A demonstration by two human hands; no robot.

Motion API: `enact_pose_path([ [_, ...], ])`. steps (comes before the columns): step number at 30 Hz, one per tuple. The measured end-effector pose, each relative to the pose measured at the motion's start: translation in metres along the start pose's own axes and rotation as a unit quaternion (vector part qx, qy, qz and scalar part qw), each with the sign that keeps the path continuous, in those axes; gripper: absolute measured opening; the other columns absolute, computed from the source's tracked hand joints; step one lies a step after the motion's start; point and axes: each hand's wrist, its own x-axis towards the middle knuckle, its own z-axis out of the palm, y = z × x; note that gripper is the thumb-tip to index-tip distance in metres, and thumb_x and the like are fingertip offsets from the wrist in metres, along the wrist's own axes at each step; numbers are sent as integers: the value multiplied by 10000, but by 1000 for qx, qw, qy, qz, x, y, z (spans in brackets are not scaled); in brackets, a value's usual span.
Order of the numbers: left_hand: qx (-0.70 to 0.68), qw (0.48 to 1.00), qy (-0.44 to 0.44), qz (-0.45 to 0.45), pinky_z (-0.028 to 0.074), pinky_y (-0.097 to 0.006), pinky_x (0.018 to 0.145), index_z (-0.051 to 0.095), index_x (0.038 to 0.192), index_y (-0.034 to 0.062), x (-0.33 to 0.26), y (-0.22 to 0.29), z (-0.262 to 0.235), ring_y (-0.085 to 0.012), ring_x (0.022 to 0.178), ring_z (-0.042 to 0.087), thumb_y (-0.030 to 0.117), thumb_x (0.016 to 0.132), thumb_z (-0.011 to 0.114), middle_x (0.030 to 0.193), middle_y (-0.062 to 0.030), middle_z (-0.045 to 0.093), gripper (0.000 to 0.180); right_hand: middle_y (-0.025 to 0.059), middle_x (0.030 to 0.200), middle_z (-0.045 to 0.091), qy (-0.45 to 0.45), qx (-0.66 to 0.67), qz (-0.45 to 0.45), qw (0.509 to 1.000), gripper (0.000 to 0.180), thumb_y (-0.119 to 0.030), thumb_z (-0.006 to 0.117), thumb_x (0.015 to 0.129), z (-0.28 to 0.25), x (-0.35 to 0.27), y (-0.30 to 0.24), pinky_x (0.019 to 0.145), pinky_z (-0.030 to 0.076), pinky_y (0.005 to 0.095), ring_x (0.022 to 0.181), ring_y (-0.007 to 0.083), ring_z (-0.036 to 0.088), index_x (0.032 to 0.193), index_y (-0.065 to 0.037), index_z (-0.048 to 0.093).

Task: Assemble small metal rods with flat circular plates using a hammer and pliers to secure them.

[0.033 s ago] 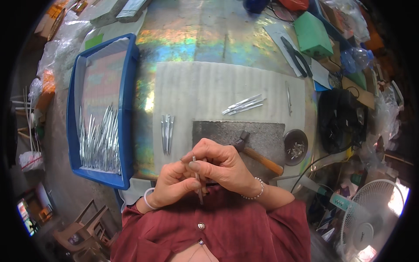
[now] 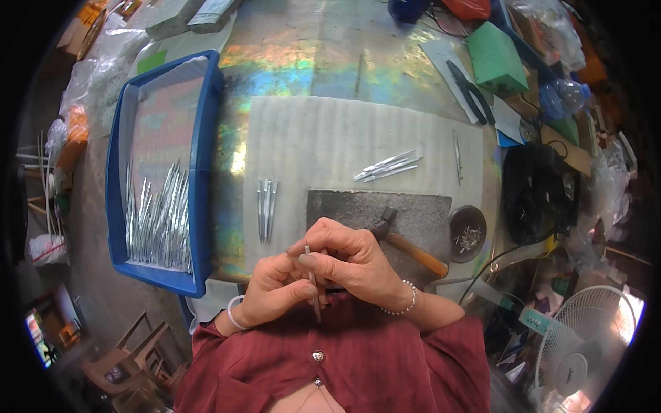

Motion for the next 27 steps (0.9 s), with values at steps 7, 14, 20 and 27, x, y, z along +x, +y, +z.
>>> enact_pose_path([
  [7, -50, 999, -4, 14, 536, -266, 720, 543, 1051, -40, -13, 7, -9, -128, 817, 619, 50, 922, 545, 899, -69, 627, 157, -3, 890, 513, 12, -8, 36, 999, 144, -61, 597, 890, 19, 10, -3, 626, 422, 183, 731, 44, 512, 1012, -9, 652],
  [14, -75, 997, -25, -11, 535, -264, 704, 543, 1049, -32, -15, 9, -16, -133, 809, 620, 69, 934, 532, 882, -72, 625, 154, 19, 884, 510, 31, -33, 50, 998, 167, -102, 562, 913, 30, 13, -4, 582, 410, 195, 660, 52, 485, 993, 23, 641],
  [20, -84, 996, -17, -26, 532, -259, 695, 548, 1027, -34, -17, 8, -15, -132, 806, 621, 87, 934, 539, 866, -73, 627, 153, 11, 863, 506, 43, -34, 60, 997, 160, -95, 557, 912, 32, 11, -4, 590, 404, 192, 674, 50, 483, 985, 22, 638],
  [27, -71, 997, -22, -8, 531, -247, 686, 544, 1058, -24, -20, 2, -14, -127, 787, 622, 90, 932, 542, 863, -75, 629, 170, 17, 858, 518, 51, 10, 23, 998, 135, -73, 565, 902, 36, 6, -4, 579, 400, 190, 668, 44, 480, 967, 20, 637],
])
